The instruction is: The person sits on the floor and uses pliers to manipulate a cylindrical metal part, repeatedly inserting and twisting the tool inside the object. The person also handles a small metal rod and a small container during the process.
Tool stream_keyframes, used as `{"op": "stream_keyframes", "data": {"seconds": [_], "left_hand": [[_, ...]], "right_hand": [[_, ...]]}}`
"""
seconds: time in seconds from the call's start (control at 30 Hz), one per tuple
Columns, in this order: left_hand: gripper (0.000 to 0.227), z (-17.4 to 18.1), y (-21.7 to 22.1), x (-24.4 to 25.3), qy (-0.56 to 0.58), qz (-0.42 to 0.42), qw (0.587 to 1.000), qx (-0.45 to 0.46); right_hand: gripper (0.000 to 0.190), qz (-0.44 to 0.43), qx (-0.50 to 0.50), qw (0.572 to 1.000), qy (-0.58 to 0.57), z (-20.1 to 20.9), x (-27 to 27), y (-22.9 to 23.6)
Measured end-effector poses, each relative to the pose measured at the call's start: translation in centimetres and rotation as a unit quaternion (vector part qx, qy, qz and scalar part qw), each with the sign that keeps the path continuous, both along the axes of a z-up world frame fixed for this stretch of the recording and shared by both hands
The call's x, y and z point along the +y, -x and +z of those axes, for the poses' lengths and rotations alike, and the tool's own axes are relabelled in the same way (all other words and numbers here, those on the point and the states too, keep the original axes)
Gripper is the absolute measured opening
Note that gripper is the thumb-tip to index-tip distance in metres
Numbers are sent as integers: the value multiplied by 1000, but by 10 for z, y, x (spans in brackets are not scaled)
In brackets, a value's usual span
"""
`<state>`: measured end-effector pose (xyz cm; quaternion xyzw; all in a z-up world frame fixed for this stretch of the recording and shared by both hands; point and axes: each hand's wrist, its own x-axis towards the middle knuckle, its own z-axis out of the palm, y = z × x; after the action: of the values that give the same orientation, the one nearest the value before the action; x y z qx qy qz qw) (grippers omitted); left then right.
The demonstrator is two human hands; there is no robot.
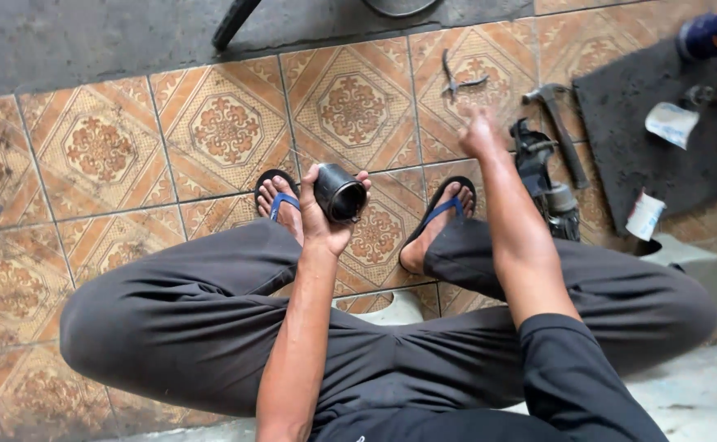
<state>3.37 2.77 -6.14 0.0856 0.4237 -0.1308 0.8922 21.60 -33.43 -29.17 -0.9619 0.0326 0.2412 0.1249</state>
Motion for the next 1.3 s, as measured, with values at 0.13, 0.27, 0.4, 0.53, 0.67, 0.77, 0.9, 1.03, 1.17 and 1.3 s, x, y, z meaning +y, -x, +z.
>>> {"op": "stream_keyframes", "data": {"seconds": [0.13, 0.27, 0.4, 0.53, 0.67, 0.77, 0.9, 1.03, 1.17, 1.3], "left_hand": [[55, 10, -8, 3, -38, 50, 997, 47], [60, 17, -14, -3, -43, 33, 996, 68], [45, 23, -18, -8, -27, 30, 996, 75], [46, 28, -20, -10, 0, 7, 997, 81], [46, 25, -13, -11, 2, -2, 997, 80], [41, 26, -19, -11, -15, 1, 997, 79], [38, 36, -14, -13, -3, 11, 998, 67], [37, 37, -9, -15, 2, 11, 998, 55], [36, 24, 0, -16, -22, -5, 999, 46], [35, 19, 3, -19, -35, -13, 999, 34]], "right_hand": [[66, 26, -148, 989, -4, -2, -5, -25], [59, 95, -200, 975, 33, 18, -3, -38], [32, 109, -275, 952, 78, -18, -13, -37], [19, 103, -260, 955, 98, -20, -3, -16], [14, 62, -257, 963, 47, -25, 20, 19], [14, -10, -236, 968, -83, -2, 41, 47], [16, -79, -198, 972, -99, 17, 57, 73], [17, -109, -95, 989, -23, 47, 56, 96], [17, -146, -75, 986, 17, 55, 32, 110], [16, -193, -124, 972, -45, -4, -16, 127]]}}
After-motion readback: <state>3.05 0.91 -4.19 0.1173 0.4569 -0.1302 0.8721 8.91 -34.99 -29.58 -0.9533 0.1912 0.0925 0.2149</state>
